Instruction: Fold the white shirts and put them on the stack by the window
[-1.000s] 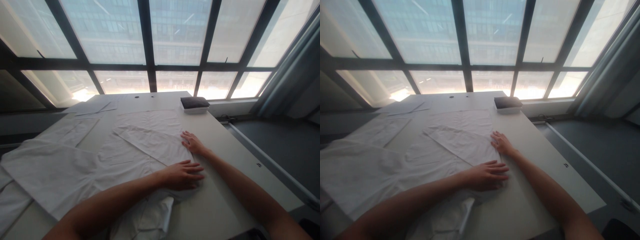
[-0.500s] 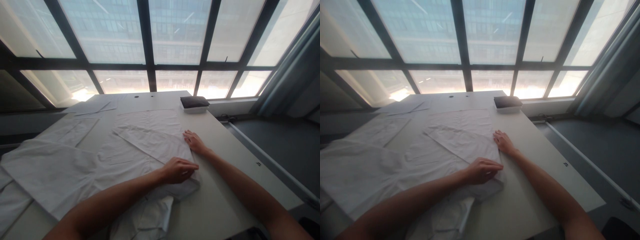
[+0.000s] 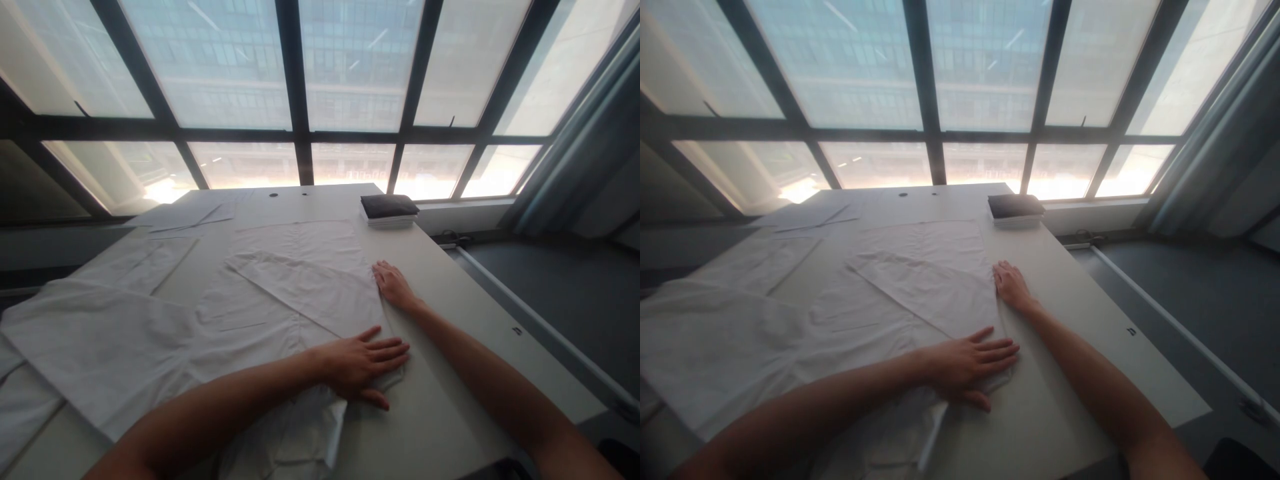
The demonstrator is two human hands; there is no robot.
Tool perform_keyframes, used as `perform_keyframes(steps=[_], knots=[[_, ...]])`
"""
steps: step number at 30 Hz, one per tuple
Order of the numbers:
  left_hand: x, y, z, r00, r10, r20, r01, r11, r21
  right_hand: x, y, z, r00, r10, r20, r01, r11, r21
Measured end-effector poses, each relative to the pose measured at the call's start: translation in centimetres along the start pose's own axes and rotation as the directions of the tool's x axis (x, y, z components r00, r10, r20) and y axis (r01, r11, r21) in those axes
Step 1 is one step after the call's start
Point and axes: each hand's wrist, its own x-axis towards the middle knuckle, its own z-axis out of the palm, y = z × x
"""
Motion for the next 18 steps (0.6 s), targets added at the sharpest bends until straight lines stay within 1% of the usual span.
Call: perform_keyframes(steps=[4,5,7,8,10,11,13,16,18], knots=[[0.2,0.3,-0.2,0.999,0.036,0.018,-0.034,0.997,-0.073,0.0,-0.3,-0.3,0.999,0.024,0.049,-0.020,0.997,-0.073],[0.3,0.1,-0.2,0.999,0.046,0.008,-0.045,0.995,-0.091,0.0,-0.4,-0.4,0.998,0.031,0.058,-0.026,0.996,-0.087],[0.6,-0.6,-0.3,0.998,0.018,-0.068,-0.024,0.995,-0.092,0.1,-0.4,-0.4,0.997,0.041,0.058,-0.036,0.995,-0.090],[0.7,-1.1,-0.3,0.992,-0.033,-0.125,0.024,0.997,-0.069,0.1,-0.3,-0.4,0.998,0.046,0.044,-0.043,0.996,-0.080],[0.9,-2.5,-0.3,0.957,-0.180,-0.228,0.186,0.983,0.004,0.3,-0.1,-0.3,0.998,0.060,-0.006,-0.060,0.997,-0.043],[0.9,-3.2,-0.2,0.935,-0.252,-0.250,0.270,0.962,0.042,0.3,0.0,-0.3,0.997,0.067,-0.033,-0.068,0.998,-0.020],[0.9,-4.6,0.2,0.908,-0.347,-0.233,0.379,0.920,0.106,0.4,0.2,-0.3,0.994,0.083,-0.077,-0.082,0.996,0.022],[0.7,-5.8,0.8,0.904,-0.387,-0.182,0.414,0.897,0.152,0.5,0.3,-0.3,0.990,0.098,-0.104,-0.092,0.994,0.057],[0.6,-6.1,1.2,0.902,-0.393,-0.178,0.421,0.893,0.160,0.5,0.2,-0.4,0.988,0.103,-0.113,-0.096,0.993,0.067]])
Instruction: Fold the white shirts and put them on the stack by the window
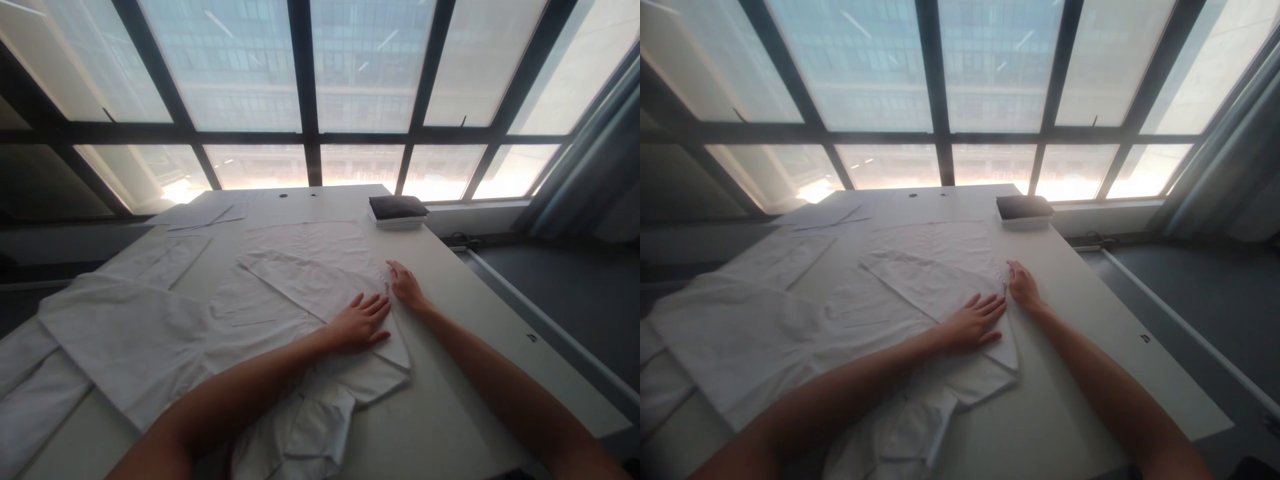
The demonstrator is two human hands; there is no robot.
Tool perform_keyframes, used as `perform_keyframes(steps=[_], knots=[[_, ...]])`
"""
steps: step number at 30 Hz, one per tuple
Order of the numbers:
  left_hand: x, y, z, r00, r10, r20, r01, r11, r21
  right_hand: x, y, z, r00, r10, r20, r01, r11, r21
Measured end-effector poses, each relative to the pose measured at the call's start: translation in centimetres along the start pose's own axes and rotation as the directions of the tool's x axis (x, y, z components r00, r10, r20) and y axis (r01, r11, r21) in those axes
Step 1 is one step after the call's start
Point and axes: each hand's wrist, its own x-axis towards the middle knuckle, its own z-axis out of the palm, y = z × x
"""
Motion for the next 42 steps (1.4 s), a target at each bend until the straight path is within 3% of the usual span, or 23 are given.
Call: perform_keyframes(steps=[4,8,10,13,16,19,22,26,31,34,37,42], knots=[[0.0,-0.1,0.2,0.999,-0.050,-0.012,0.050,0.998,0.026,-0.3,-0.6,-0.1,0.998,-0.067,0.011,0.067,0.998,0.003],[-0.1,-0.1,0.0,0.999,-0.041,0.002,0.041,0.998,0.057,-0.5,-1.4,-0.2,0.958,-0.184,0.221,0.205,0.976,-0.073],[-0.2,-0.1,-0.1,0.999,-0.030,0.020,0.029,0.998,0.063,-0.5,-1.7,-0.3,0.948,-0.122,0.295,0.173,0.973,-0.154],[-0.4,-0.1,-0.3,0.999,-0.028,0.047,0.025,0.998,0.055,-0.5,-2.0,-0.3,0.953,-0.030,0.302,0.106,0.966,-0.237],[-0.2,-0.3,-0.5,0.995,-0.015,0.099,0.014,1.000,0.014,-0.6,-2.1,-0.3,0.952,-0.013,0.306,0.101,0.956,-0.275],[0.3,-1.2,-0.6,0.988,-0.073,0.138,0.074,0.997,-0.005,-0.7,-2.0,-0.1,0.949,-0.013,0.315,0.115,0.945,-0.306],[0.4,-3.3,-0.9,0.978,-0.186,0.099,0.183,0.982,0.041,-0.7,-1.6,0.2,0.948,-0.025,0.317,0.132,0.938,-0.322],[-1.3,-8.6,-2.2,0.935,-0.349,0.058,0.341,0.934,0.110,-0.7,-1.2,0.4,0.949,-0.046,0.313,0.149,0.938,-0.314],[-5.6,-16.6,-5.1,0.820,-0.573,0.019,0.561,0.809,0.178,-0.8,-1.3,0.3,0.954,-0.058,0.295,0.151,0.941,-0.303],[-7.4,-20.0,-6.3,0.741,-0.671,-0.012,0.659,0.725,0.202,-0.8,-1.3,0.3,0.955,-0.053,0.291,0.141,0.946,-0.292],[-8.1,-21.6,-6.8,0.695,-0.717,-0.048,0.708,0.672,0.215,-0.8,-1.2,0.4,0.955,-0.048,0.291,0.132,0.953,-0.274],[-7.9,-21.5,-6.6,0.674,-0.735,-0.071,0.730,0.649,0.214,-0.8,-0.8,0.6,0.956,-0.052,0.289,0.135,0.952,-0.273]])
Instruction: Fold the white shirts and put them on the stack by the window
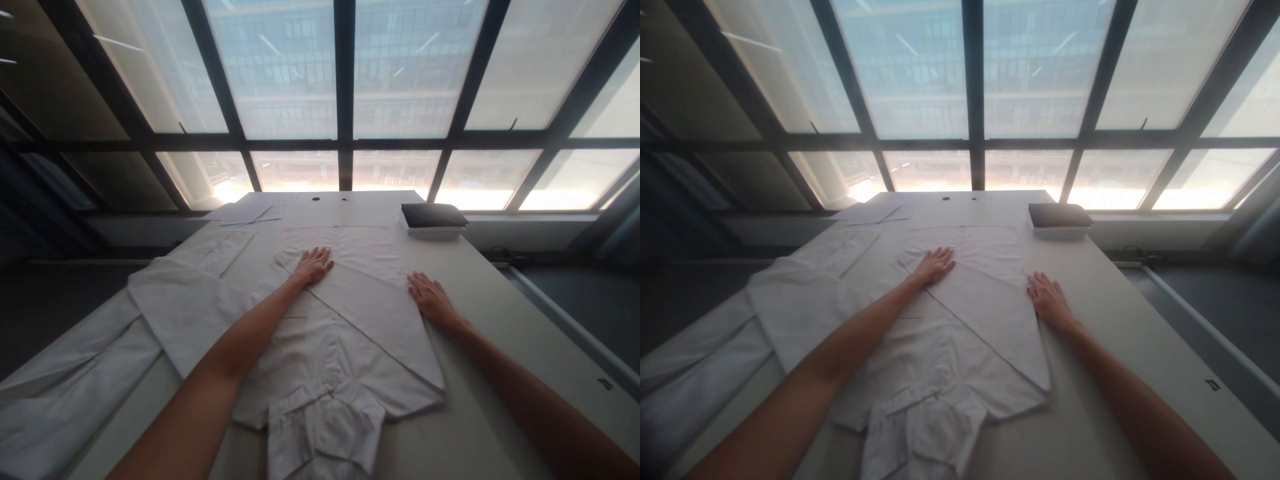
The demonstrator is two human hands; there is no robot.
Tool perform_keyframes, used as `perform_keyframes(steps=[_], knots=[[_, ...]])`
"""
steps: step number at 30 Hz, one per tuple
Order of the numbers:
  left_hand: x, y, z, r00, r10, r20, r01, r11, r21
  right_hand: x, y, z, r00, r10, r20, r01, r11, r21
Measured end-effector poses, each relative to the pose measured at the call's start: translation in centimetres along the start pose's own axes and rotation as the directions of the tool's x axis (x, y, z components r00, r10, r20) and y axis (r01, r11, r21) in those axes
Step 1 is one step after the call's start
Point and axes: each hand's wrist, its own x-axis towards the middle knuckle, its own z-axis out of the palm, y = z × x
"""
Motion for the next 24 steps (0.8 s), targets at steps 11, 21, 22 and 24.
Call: perform_keyframes(steps=[11,21,22,24], knots=[[0.7,-4.2,-0.1,0.978,-0.209,-0.025,0.208,0.978,-0.026,0.2,0.6,0.9,1.000,-0.003,-0.013,0.003,1.000,-0.005],[1.0,-5.1,0.2,0.965,-0.259,-0.033,0.258,0.966,-0.022,0.4,-0.3,-0.3,0.990,0.031,-0.140,-0.015,0.994,0.112],[1.0,-5.2,0.2,0.965,-0.262,-0.030,0.262,0.965,-0.020,0.5,-1.1,-0.8,0.984,0.032,-0.174,-0.009,0.991,0.133],[1.1,-5.2,0.3,0.966,-0.259,-0.030,0.258,0.966,-0.010,0.6,-3.4,-1.4,0.978,0.022,-0.208,0.012,0.987,0.161]])
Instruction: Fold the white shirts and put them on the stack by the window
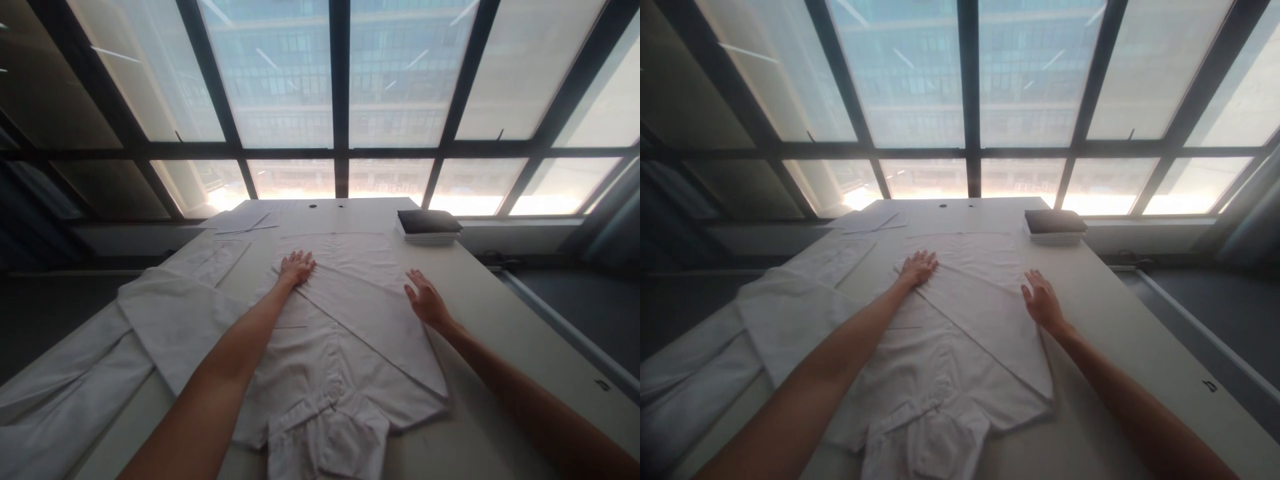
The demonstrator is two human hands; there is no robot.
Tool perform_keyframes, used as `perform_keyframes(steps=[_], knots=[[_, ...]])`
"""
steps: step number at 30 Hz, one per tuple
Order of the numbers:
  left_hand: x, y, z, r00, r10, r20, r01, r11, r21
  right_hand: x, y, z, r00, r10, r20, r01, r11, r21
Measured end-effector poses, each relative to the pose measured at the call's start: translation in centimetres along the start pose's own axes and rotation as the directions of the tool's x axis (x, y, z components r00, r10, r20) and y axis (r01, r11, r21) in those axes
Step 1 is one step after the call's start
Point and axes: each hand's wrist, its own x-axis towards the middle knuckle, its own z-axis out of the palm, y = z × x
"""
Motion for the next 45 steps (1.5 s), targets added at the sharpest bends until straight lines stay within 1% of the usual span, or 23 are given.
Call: perform_keyframes(steps=[1,3,5,7,8,9,11,13,16,19,23,27,29,30,32,33,35,37,38,40,42,44,45], knots=[[0.0,0.0,0.0,1.000,0.006,-0.003,-0.006,1.000,0.007,0.0,-1.6,0.1,1.000,-0.016,0.014,0.016,1.000,0.010],[0.0,-0.1,-0.1,1.000,0.016,-0.008,-0.015,1.000,0.018,-0.5,-5.3,0.6,0.994,-0.069,0.081,0.068,0.998,0.016],[0.1,-0.1,-0.2,1.000,0.018,-0.005,-0.018,1.000,0.023,-1.4,-8.9,1.5,0.970,-0.172,0.171,0.169,0.985,0.033],[0.1,-0.2,-0.2,1.000,0.019,0.003,-0.020,1.000,0.022,-2.4,-11.4,2.6,0.934,-0.247,0.257,0.240,0.969,0.059],[0.2,-0.2,-0.2,1.000,0.021,0.006,-0.021,1.000,0.020,-2.9,-11.9,3.0,0.921,-0.261,0.290,0.254,0.965,0.064],[0.3,-0.2,-0.2,1.000,0.021,0.008,-0.022,1.000,0.019,-3.3,-12.0,3.3,0.913,-0.261,0.314,0.255,0.965,0.060],[0.3,-0.3,-0.1,1.000,0.020,0.010,-0.020,1.000,0.015,-3.8,-10.7,3.4,0.918,-0.216,0.332,0.223,0.975,0.020],[0.4,-0.3,0.0,1.000,0.015,0.008,-0.016,1.000,0.010,-4.1,-8.3,2.8,0.938,-0.143,0.315,0.165,0.985,-0.044],[0.5,-0.3,0.0,1.000,0.016,0.008,-0.016,1.000,0.001,-4.4,-4.2,1.3,0.961,-0.034,0.274,0.072,0.989,-0.132],[0.6,-0.2,0.0,1.000,0.016,0.012,-0.016,1.000,0.001,-5.0,-1.5,0.2,0.967,0.050,0.249,-0.002,0.982,-0.189],[0.6,-0.1,-0.1,1.000,0.012,0.014,-0.012,1.000,0.000,-5.7,0.2,-0.3,0.964,0.154,0.216,-0.103,0.968,-0.228],[0.5,-0.1,-0.1,1.000,0.015,0.005,-0.015,1.000,0.004,-5.4,1.4,-0.5,0.966,0.221,0.135,-0.191,0.960,-0.205],[0.5,-0.2,-0.1,1.000,0.016,0.001,-0.016,1.000,0.006,-5.1,1.7,-0.8,0.977,0.190,0.101,-0.173,0.972,-0.160],[0.6,-0.2,-0.1,1.000,0.016,0.000,-0.016,1.000,0.006,-5.0,1.7,-0.9,0.983,0.150,0.105,-0.135,0.981,-0.136],[0.6,-0.2,-0.1,1.000,0.015,-0.001,-0.015,1.000,0.005,-4.8,1.6,-1.0,0.987,0.069,0.147,-0.053,0.993,-0.109],[0.6,-0.2,-0.1,1.000,0.016,-0.001,-0.016,1.000,0.004,-4.8,1.5,-1.0,0.984,0.056,0.169,-0.037,0.993,-0.113],[0.6,-0.2,-0.1,1.000,0.020,-0.002,-0.020,1.000,0.001,-4.8,1.4,-0.9,0.979,0.099,0.181,-0.073,0.987,-0.145],[0.6,-0.2,-0.1,1.000,0.021,0.000,-0.021,1.000,-0.003,-4.7,1.5,-0.8,0.976,0.166,0.143,-0.142,0.976,-0.163],[0.6,-0.2,-0.1,1.000,0.021,0.002,-0.021,1.000,-0.004,-4.6,1.5,-0.8,0.976,0.181,0.119,-0.162,0.975,-0.153],[0.6,-0.2,-0.1,1.000,0.020,0.004,-0.020,1.000,-0.003,-4.5,1.2,-1.0,0.985,0.160,0.070,-0.153,0.983,-0.097],[0.7,-0.2,0.0,1.000,0.023,-0.001,-0.023,1.000,0.001,-4.4,0.1,-1.2,0.996,0.078,0.048,-0.077,0.997,-0.029],[0.7,-0.2,0.1,1.000,0.026,-0.008,-0.026,1.000,0.006,-4.5,-1.9,-1.2,0.993,-0.063,0.095,0.061,0.998,0.024],[0.7,-0.2,0.1,1.000,0.029,-0.011,-0.029,1.000,0.008,-4.6,-3.0,-1.2,0.981,-0.137,0.137,0.132,0.990,0.044]])
